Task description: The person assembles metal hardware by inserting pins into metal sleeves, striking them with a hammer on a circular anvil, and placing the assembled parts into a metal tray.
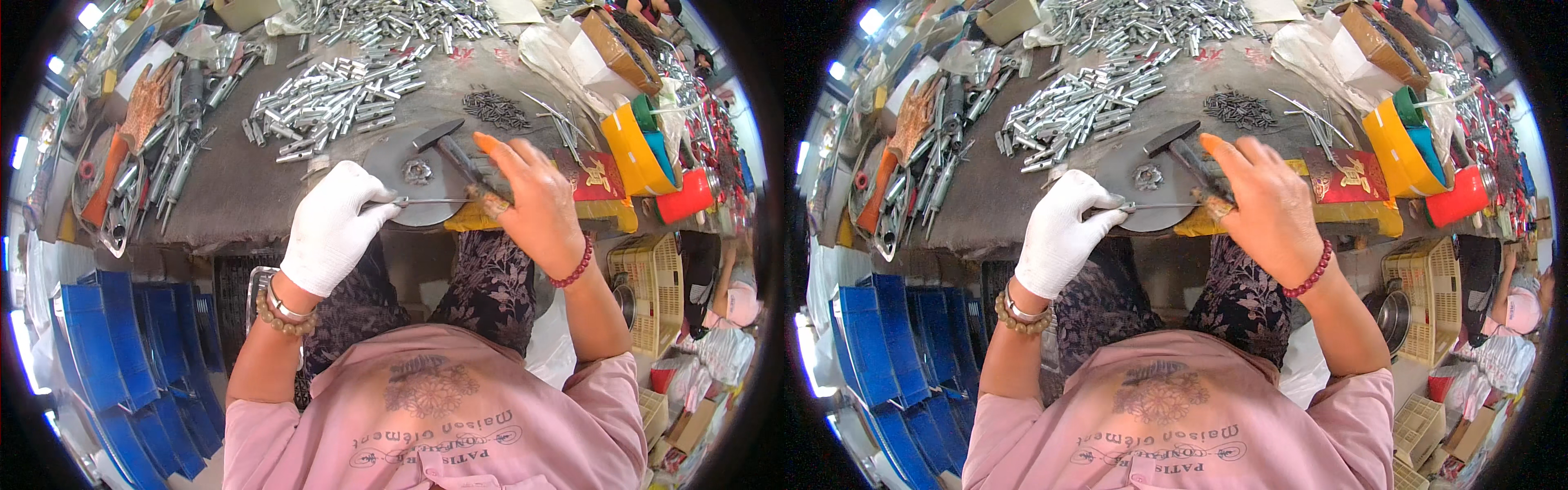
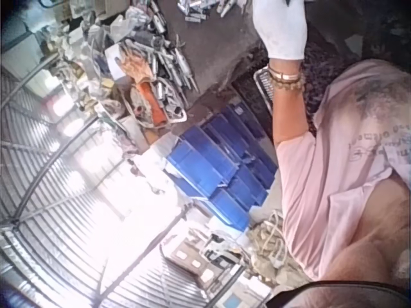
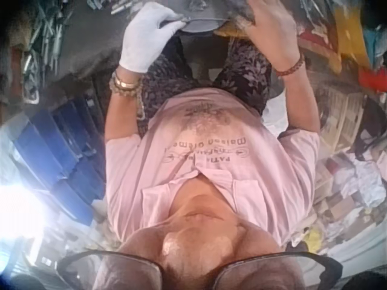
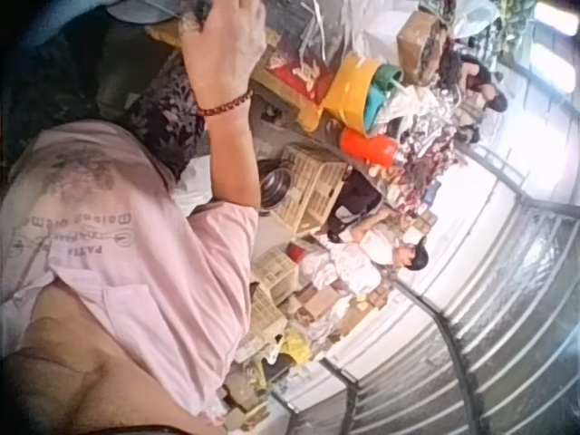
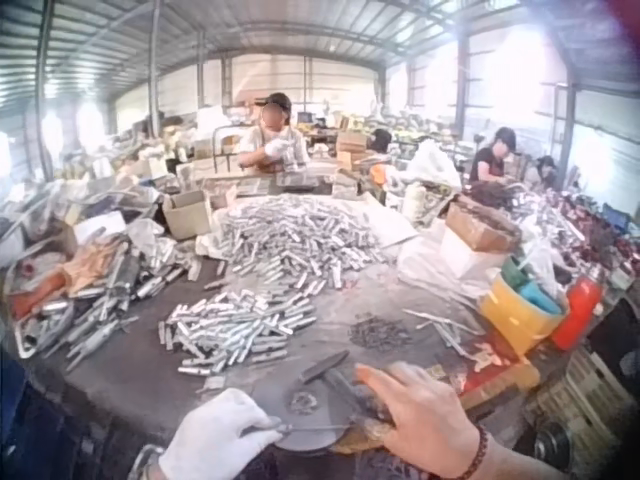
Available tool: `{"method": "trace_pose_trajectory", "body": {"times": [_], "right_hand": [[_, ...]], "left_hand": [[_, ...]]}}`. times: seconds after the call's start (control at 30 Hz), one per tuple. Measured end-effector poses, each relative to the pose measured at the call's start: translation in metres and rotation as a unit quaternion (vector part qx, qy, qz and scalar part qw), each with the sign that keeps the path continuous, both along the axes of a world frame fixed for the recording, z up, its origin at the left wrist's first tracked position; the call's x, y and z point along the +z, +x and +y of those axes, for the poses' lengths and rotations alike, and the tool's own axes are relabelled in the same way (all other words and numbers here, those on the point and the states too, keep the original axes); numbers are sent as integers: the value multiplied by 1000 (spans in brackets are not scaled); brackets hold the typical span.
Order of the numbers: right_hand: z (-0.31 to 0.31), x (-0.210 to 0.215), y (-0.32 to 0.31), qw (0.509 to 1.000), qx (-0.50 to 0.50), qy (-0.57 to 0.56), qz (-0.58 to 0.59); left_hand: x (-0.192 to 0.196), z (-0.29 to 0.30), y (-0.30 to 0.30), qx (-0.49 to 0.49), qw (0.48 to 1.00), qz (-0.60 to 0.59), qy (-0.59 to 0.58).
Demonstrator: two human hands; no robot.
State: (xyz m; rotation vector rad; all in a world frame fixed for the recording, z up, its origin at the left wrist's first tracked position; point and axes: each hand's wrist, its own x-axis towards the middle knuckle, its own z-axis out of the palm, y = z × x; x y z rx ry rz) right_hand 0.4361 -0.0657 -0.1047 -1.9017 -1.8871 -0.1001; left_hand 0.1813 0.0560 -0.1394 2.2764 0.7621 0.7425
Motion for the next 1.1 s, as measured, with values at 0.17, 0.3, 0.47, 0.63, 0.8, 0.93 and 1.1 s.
{"method": "trace_pose_trajectory", "body": {"times": [0.17, 0.3, 0.47, 0.63, 0.8, 0.93, 1.1], "right_hand": [[5, -12, -2, 996, -4, -30, 79], [-1, -7, -1, 991, -5, 42, 126], [-27, 1, -18, 976, 97, 73, 179], [-41, 1, -29, 989, 100, 70, 80], [-38, 5, -35, 992, 102, -7, 73], [-38, 14, -28, 979, 89, 10, 184], [-11, 1, -8, 971, 91, 27, 220]], "left_hand": [[0, -1, 0, 2, 1000, -22, -11], [-5, 0, 0, 7, 999, -30, -17], [-7, 0, -1, 2, 999, -10, 34], [-7, -1, -1, 4, 1000, -18, 12], [-8, 1, -2, 7, 1000, -13, 19], [-6, 0, 0, 6, 1000, -19, 12], [-3, 2, 1, 6, 1000, -13, 7]]}}
